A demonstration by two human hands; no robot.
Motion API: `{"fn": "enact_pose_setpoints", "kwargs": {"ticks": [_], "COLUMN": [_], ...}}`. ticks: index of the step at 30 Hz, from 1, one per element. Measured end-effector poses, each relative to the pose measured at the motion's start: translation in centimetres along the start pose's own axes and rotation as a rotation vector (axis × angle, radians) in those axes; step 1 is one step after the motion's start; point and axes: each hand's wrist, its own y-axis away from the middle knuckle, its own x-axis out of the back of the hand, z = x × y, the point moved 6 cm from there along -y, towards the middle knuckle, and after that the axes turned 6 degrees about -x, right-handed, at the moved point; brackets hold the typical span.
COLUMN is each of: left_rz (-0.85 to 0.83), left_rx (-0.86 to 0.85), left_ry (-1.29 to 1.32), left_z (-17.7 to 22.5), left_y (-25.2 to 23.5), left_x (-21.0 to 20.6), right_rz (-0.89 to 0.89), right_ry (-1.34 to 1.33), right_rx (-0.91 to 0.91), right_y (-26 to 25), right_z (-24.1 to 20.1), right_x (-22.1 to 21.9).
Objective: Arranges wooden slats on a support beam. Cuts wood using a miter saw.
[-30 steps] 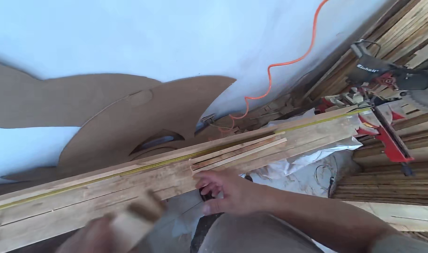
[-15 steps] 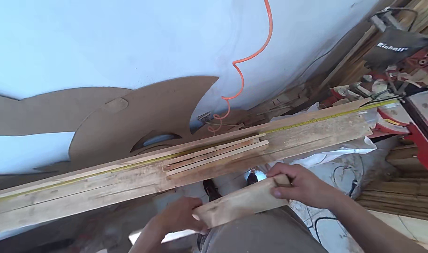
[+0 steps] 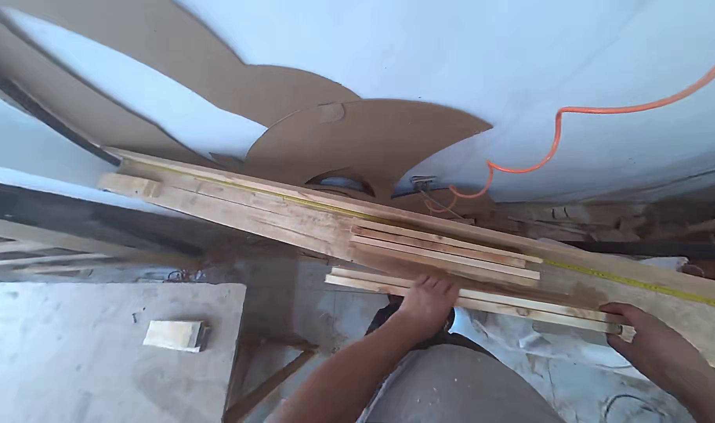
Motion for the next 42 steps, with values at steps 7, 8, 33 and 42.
{"fn": "enact_pose_setpoints", "kwargs": {"ticks": [7,8,33,42], "left_rz": [0.180,0.229,0.514,0.496], "left_rx": [-0.206,-0.174,0.608,0.616], "left_ry": [-0.120,-0.096,0.361,0.377], "left_z": [-0.5,-1.1,-20.8,-20.2], "left_y": [-0.6,0.8,15.8,14.7], "left_x": [-1.1,-0.2,2.6,1.4], "right_rz": [0.138,0.142,0.261,0.364], "right_ry": [0.232,0.226,0.335,0.228], "right_rx": [-0.130,-0.147,-0.174,0.226], "right_y": [-0.8,-0.6,-0.6,2.3], "right_z": [-2.7,-3.0,-2.8,-21.1], "right_x": [-0.9,-0.8,-0.7,0.2]}}
